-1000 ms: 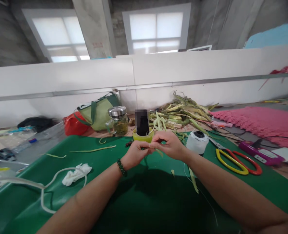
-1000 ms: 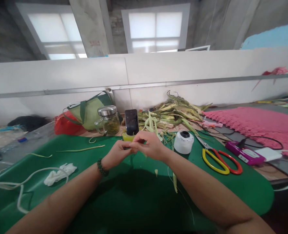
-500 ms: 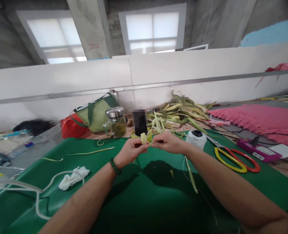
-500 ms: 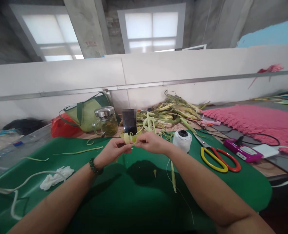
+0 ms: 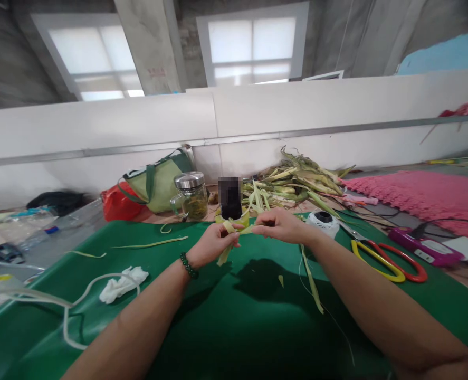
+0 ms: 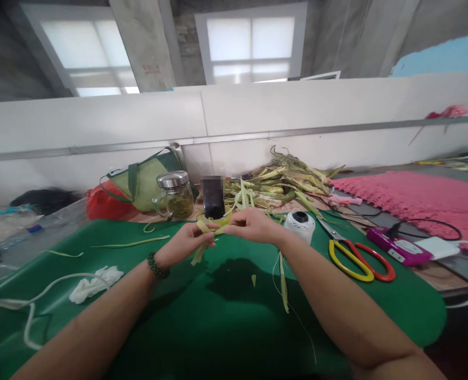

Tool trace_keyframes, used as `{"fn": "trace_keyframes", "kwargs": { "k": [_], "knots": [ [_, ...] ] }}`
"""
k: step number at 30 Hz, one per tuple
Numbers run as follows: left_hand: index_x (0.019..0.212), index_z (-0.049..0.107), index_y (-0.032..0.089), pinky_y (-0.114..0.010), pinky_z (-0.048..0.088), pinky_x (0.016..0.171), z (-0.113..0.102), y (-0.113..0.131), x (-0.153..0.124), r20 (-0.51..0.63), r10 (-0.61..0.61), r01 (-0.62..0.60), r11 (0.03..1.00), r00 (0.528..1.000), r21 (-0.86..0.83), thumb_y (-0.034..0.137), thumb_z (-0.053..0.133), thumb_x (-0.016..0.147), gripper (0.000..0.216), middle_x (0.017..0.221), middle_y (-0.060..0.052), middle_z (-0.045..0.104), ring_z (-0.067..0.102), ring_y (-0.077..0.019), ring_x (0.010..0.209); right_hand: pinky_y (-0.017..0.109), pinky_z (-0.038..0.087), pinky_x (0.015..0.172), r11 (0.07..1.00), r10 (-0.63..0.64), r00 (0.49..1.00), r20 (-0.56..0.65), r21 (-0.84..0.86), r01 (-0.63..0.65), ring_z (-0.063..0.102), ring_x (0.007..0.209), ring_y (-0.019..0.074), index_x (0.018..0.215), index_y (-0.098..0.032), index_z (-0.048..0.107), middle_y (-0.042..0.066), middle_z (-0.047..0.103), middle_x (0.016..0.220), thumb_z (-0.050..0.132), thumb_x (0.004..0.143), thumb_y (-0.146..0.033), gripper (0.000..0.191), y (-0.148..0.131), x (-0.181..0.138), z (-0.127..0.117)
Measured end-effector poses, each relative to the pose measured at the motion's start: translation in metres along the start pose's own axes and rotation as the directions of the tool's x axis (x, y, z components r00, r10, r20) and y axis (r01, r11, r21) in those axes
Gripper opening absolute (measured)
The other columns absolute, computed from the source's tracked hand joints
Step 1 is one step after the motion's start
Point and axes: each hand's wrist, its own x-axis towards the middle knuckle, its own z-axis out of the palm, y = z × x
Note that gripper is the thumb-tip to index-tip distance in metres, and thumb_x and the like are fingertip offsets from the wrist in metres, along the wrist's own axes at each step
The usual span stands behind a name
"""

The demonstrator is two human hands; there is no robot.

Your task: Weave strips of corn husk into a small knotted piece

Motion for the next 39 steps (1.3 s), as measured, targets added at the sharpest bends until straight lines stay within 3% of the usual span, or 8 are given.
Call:
{"fn": "trace_keyframes", "kwargs": {
  "k": [6, 13, 19, 22, 24, 29, 35, 39],
  "knots": [
    [0.073, 0.068, 0.012, -0.023, 0.045, 0.058, 0.005, 0.003, -0.001, 0.09, 0.049, -0.06, 0.99, 0.995, 0.13, 0.043, 0.06, 0.078, 0.032, 0.065, -0.005, 0.067, 0.059, -0.0135, 0.061, 0.02, 0.027, 0.048, 0.998, -0.055, 0.998, 0.026, 0.029, 0.054, 0.038, 0.05, 0.0073, 0.058, -0.013, 0.055, -0.002, 0.045, 0.052, 0.049, 0.084, -0.053, 0.047, 0.001, 0.003, 0.015],
    [0.069, 0.07, 0.013, -0.023, 0.046, 0.061, -0.004, 0.003, -0.002, 0.151, 0.02, -0.038, 0.993, 0.988, 0.115, 0.043, 0.065, 0.073, 0.03, 0.066, -0.005, 0.069, 0.061, -0.0154, 0.065, 0.02, 0.027, 0.046, 0.996, -0.081, 0.994, 0.076, -0.019, 0.083, 0.038, 0.045, 0.0069, 0.056, -0.014, 0.054, -0.003, 0.043, 0.045, 0.048, 0.084, -0.043, 0.042, 0.004, 0.001, 0.003],
    [0.075, 0.071, 0.014, -0.02, 0.04, 0.053, -0.006, 0.005, 0.0, 0.004, -0.139, 0.139, 0.988, 0.99, -0.074, 0.043, 0.07, 0.066, 0.031, 0.071, -0.005, 0.07, 0.058, -0.0132, 0.063, 0.021, 0.036, 0.047, 0.974, 0.123, 0.992, 0.004, 0.192, -0.121, 0.046, 0.045, 0.0085, 0.061, -0.014, 0.056, 0.0, 0.052, 0.048, 0.051, 0.078, -0.054, 0.044, 0.007, 0.005, 0.005],
    [0.078, 0.069, 0.013, -0.02, 0.04, 0.053, -0.003, 0.004, 0.002, -0.134, -0.194, 0.161, 0.962, 0.972, -0.222, 0.043, 0.072, 0.064, 0.033, 0.072, -0.004, 0.069, 0.055, -0.0111, 0.061, 0.022, 0.04, 0.048, 0.915, 0.232, 0.968, 0.096, 0.318, -0.251, 0.051, 0.048, 0.0099, 0.068, -0.014, 0.058, 0.002, 0.06, 0.057, 0.058, 0.072, -0.056, 0.043, 0.004, 0.007, 0.019],
    [0.08, 0.068, 0.013, -0.021, 0.042, 0.055, 0.0, 0.005, 0.002, -0.184, -0.208, 0.151, 0.947, 0.961, -0.284, 0.041, 0.075, 0.061, 0.034, 0.071, -0.003, 0.068, 0.056, -0.0116, 0.063, 0.021, 0.038, 0.047, 0.923, 0.233, 0.965, 0.119, 0.284, -0.258, 0.05, 0.05, 0.0097, 0.064, -0.014, 0.059, 0.001, 0.059, 0.057, 0.064, 0.069, -0.052, 0.039, -0.001, 0.008, 0.03],
    [0.078, 0.068, 0.014, -0.022, 0.044, 0.057, 0.003, 0.007, 0.001, -0.193, -0.207, 0.14, 0.941, 0.959, -0.309, 0.038, 0.078, 0.058, 0.033, 0.068, -0.001, 0.066, 0.057, -0.012, 0.063, 0.021, 0.034, 0.045, 0.947, 0.203, 0.979, -0.009, 0.256, -0.194, 0.045, 0.046, 0.0079, 0.056, -0.014, 0.056, -0.001, 0.054, 0.051, 0.061, 0.072, -0.035, 0.027, -0.006, 0.01, 0.05],
    [0.081, 0.069, 0.013, -0.025, 0.048, 0.062, 0.002, 0.006, 0.0, -0.151, -0.184, 0.116, 0.92, 0.971, -0.374, 0.043, 0.079, 0.056, 0.041, 0.073, -0.005, 0.07, 0.061, -0.015, 0.068, 0.022, 0.04, 0.055, 0.837, 0.218, 0.958, 0.188, 0.469, -0.283, 0.052, 0.058, 0.0101, 0.074, -0.014, 0.064, 0.0, 0.058, 0.066, 0.061, 0.071, -0.036, 0.022, -0.001, 0.011, 0.05],
    [0.085, 0.069, 0.013, -0.026, 0.049, 0.064, -0.001, 0.009, 0.0, -0.167, -0.143, 0.079, 0.936, 0.976, -0.342, 0.045, 0.077, 0.057, 0.044, 0.077, -0.006, 0.071, 0.062, -0.0161, 0.072, 0.022, 0.037, 0.054, 0.747, 0.22, 0.959, 0.181, 0.601, -0.285, 0.043, 0.052, 0.0065, 0.062, -0.013, 0.056, -0.003, 0.051, 0.058, 0.067, 0.066, -0.039, 0.029, 0.003, 0.012, 0.051]
  ]
}}
